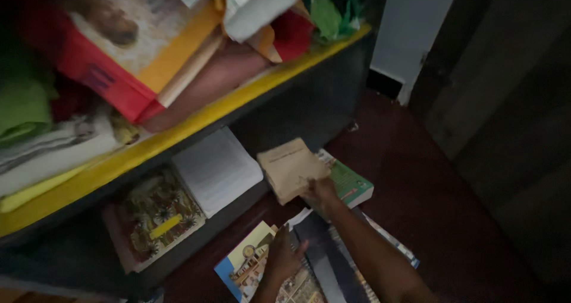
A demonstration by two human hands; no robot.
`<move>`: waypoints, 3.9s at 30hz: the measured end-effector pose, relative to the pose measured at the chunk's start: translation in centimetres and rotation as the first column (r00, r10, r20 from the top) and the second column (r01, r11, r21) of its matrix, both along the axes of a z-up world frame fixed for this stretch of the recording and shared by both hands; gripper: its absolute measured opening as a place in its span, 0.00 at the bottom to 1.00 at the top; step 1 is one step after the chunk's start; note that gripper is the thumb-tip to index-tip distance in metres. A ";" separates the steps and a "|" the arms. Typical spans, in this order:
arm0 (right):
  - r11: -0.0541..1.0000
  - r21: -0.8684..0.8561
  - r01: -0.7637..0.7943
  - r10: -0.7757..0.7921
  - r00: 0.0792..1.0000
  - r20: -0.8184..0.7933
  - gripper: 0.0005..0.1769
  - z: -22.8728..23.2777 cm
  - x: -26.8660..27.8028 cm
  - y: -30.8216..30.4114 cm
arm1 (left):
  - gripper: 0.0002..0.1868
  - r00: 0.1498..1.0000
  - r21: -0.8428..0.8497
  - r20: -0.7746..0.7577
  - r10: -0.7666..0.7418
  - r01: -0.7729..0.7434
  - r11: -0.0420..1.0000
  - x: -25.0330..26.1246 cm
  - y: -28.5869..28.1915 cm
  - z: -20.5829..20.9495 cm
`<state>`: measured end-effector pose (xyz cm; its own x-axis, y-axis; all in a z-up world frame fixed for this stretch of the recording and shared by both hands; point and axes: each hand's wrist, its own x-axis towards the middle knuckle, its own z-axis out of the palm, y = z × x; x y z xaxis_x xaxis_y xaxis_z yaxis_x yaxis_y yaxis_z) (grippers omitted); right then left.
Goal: The person picks up various books, notebooks, and papers from the floor and a shelf, flips through their pages, and rearranges them into organized stacks on a low storage shelf.
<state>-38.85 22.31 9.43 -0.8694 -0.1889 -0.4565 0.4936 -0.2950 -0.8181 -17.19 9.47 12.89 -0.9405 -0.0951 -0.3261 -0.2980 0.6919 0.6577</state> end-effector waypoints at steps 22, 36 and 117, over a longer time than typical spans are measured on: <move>0.149 0.879 0.452 0.788 0.483 -0.382 0.37 -1.5 6.8 -2.2 | 0.36 0.942 -0.532 -0.327 -0.070 -0.122 0.838 1.6 1.5 -7.9; 0.020 0.941 0.338 0.895 0.413 -0.168 0.36 -3.0 -2.1 -3.3 | 0.69 0.988 -0.792 -0.036 -0.152 0.065 0.608 -15.4 -10.8 0.5; 0.877 0.430 0.215 -0.275 0.958 0.082 0.22 -6.0 -1.6 13.5 | 0.39 0.846 -0.403 -0.480 -0.233 0.023 0.915 -2.5 10.8 -3.3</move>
<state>-40.40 35.81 3.41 -0.7864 0.2534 -0.5633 0.5654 -0.0717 -0.8217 -19.68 20.29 9.54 -0.9715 0.0247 0.2356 0.1148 0.9190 0.3772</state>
